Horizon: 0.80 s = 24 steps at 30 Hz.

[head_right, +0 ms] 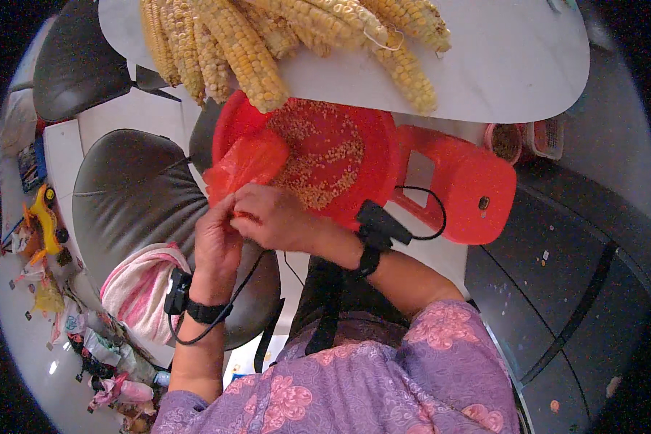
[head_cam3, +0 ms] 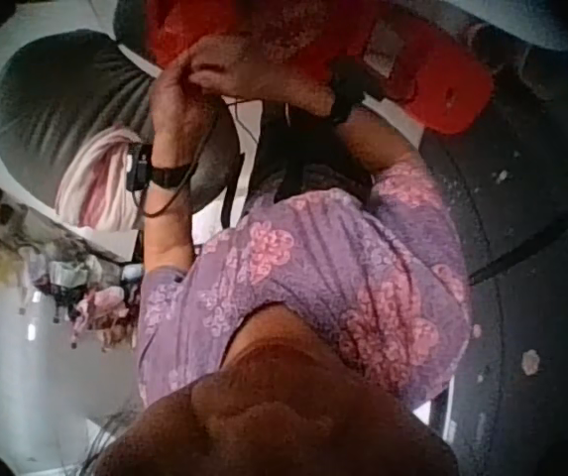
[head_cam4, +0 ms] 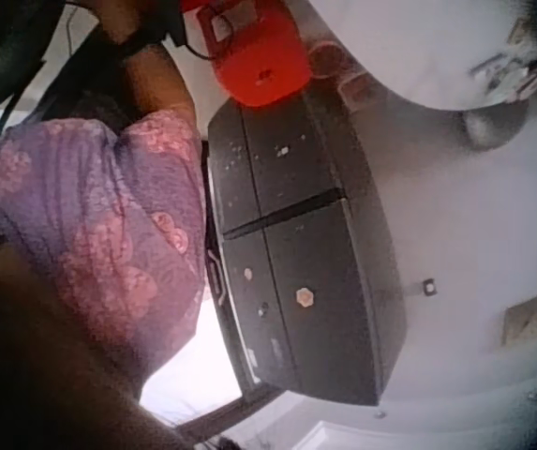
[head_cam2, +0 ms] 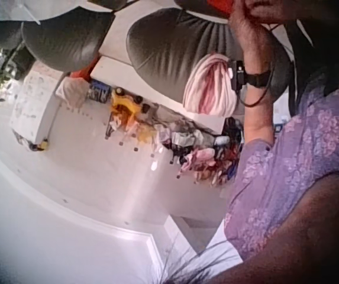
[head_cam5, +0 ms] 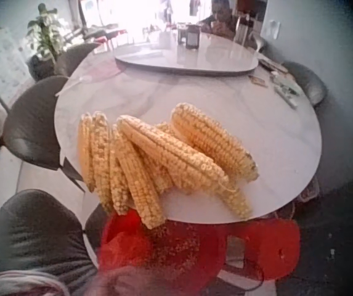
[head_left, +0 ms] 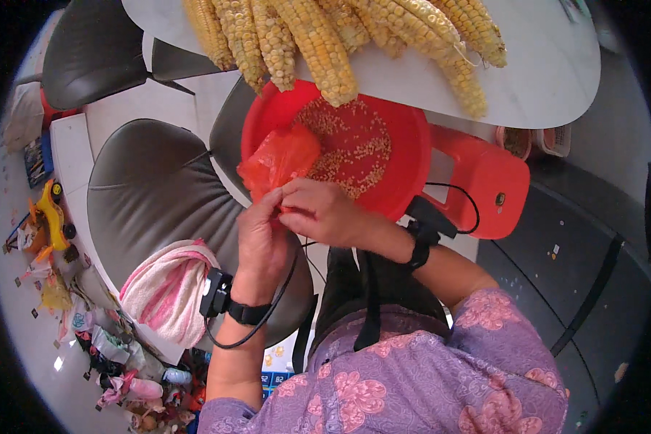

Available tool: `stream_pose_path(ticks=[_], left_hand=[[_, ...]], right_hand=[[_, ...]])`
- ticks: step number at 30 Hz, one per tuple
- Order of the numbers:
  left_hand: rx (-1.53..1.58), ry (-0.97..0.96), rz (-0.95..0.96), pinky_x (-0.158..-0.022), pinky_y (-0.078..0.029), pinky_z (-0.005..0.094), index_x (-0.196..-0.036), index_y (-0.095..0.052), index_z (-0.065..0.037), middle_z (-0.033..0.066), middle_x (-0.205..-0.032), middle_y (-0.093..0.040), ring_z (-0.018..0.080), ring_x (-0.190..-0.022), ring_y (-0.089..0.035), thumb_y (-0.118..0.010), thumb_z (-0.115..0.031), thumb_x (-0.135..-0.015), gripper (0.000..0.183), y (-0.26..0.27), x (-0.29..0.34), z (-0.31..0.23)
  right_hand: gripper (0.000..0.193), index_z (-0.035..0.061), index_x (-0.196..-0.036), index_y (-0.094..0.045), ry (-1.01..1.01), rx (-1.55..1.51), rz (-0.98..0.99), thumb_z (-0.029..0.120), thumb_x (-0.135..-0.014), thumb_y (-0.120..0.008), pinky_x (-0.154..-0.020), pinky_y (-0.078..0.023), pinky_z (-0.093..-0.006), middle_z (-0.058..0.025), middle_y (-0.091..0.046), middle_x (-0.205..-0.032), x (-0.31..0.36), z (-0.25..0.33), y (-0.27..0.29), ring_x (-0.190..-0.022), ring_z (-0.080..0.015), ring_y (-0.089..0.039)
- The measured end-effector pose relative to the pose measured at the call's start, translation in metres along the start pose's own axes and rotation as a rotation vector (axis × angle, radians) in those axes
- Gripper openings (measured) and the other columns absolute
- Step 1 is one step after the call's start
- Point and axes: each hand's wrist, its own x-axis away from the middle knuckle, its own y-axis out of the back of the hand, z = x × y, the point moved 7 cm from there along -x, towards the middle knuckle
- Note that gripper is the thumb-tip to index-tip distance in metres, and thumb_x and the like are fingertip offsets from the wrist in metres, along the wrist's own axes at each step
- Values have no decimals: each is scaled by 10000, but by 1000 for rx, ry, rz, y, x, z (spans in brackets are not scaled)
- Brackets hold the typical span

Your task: Gathering corn kernels into a plastic bag and pouring them into a red bowl.

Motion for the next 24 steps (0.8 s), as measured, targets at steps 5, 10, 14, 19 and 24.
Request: stream_pose_path(ticks=[5, 10, 14, 19, 24], left_hand=[[-145, -137, -23, -876, -461, 401, -944, -625, -20, 88, -1011, -621, 189, -997, -576, -552, -125, -874, 146, 24, 0, -25], [-219, -322, 36, -890, -452, 369, -907, -625, 47, 106, -981, -609, 201, -950, -577, -536, -54, -876, 137, -19, 39, -66], [-295, -405, -55, -887, -429, 386, -856, -626, 61, 124, -1031, -578, 237, -952, -552, -532, -65, -866, 158, -16, 64, -94], [-347, -504, -12, -832, -418, 388, -807, -624, 57, 147, -978, -550, 277, -912, -514, -572, -129, -830, 195, -28, 69, -107], [-349, -512, -15, -825, -408, 387, -771, -618, 49, 148, -934, -538, 271, -897, -503, -570, -133, -827, 196, -30, 67, -117]], right_hand=[[198, 12, -932, -601, -784, 199, -205, 147, -813, -518, -735, -475, -434, -196, -603, -1002, 3, -151, 24, -893, -334, -593], [318, 54, -1056, -583, -822, 821, -425, 230, -794, -547, -768, -451, -457, -164, -603, -1017, 37, -316, 44, -939, -339, -571], [272, 68, -997, -604, -740, 739, -116, 243, -800, -539, -754, -450, -457, -161, -610, -972, 3, -309, 4, -929, -338, -570], [234, 84, -923, -632, -538, 762, 5, 259, -807, -529, -736, -450, -456, -156, -618, -914, -52, -299, -41, -916, -336, -569], [218, 102, -834, -657, -261, 1026, 110, 273, -809, -525, -708, -455, -451, -148, -625, -852, -74, -283, -77, -868, -332, -580]])
